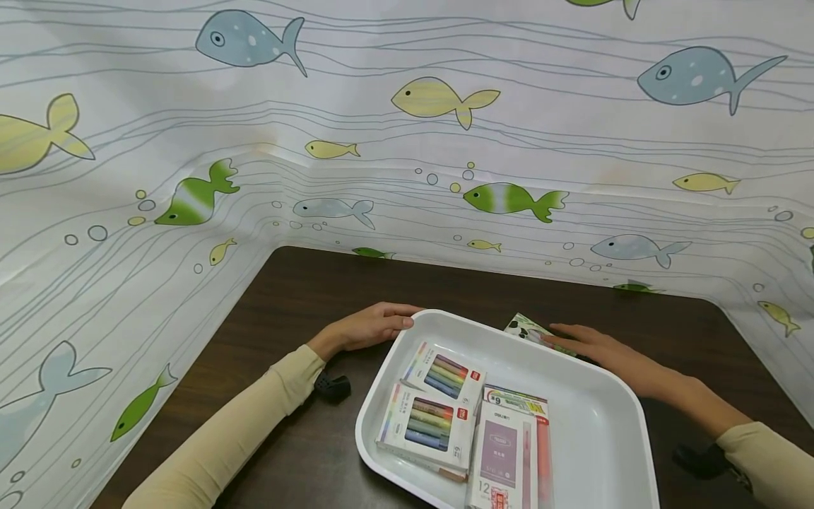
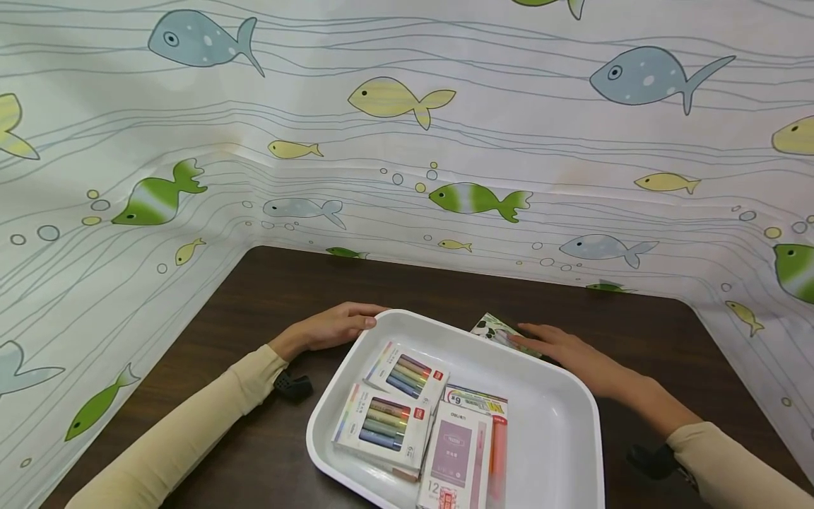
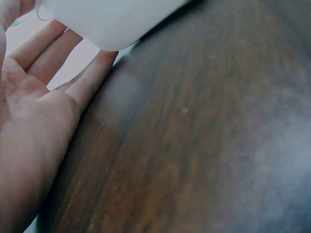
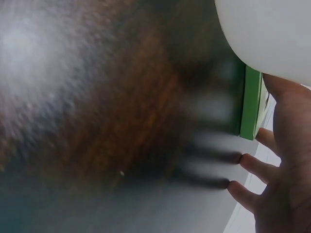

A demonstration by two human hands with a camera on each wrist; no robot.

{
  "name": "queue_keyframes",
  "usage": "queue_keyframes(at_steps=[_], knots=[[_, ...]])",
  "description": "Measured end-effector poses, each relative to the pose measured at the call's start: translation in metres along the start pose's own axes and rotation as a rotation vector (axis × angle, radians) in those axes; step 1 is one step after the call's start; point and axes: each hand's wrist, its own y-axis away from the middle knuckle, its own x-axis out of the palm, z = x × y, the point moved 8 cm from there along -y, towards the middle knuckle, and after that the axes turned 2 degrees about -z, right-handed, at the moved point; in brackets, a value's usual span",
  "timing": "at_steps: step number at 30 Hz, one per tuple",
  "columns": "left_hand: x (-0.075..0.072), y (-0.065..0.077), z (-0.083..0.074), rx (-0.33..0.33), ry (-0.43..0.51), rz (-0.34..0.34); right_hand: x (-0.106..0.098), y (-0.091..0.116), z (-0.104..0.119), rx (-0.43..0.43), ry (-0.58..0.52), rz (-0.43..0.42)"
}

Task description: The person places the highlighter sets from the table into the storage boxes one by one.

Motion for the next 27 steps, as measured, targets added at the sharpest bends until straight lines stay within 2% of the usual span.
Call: queue_keyframes(at_steps=[8,13,21,27], knots=[[-0.003,0.001,0.001,-0.005,0.005,-0.011,0.005,0.0,-0.001,-0.034,0.05,-0.006],[-0.004,0.001,0.0,-0.004,0.013,-0.01,0.003,-0.001,-0.005,-0.047,0.041,0.006],[-0.004,-0.002,0.003,-0.008,0.0,-0.005,0.004,0.001,-0.017,0.034,-0.032,-0.002],[-0.002,-0.001,0.003,-0.007,-0.013,-0.009,0.005,0.0,-0.021,0.109,-0.042,-0.015]])
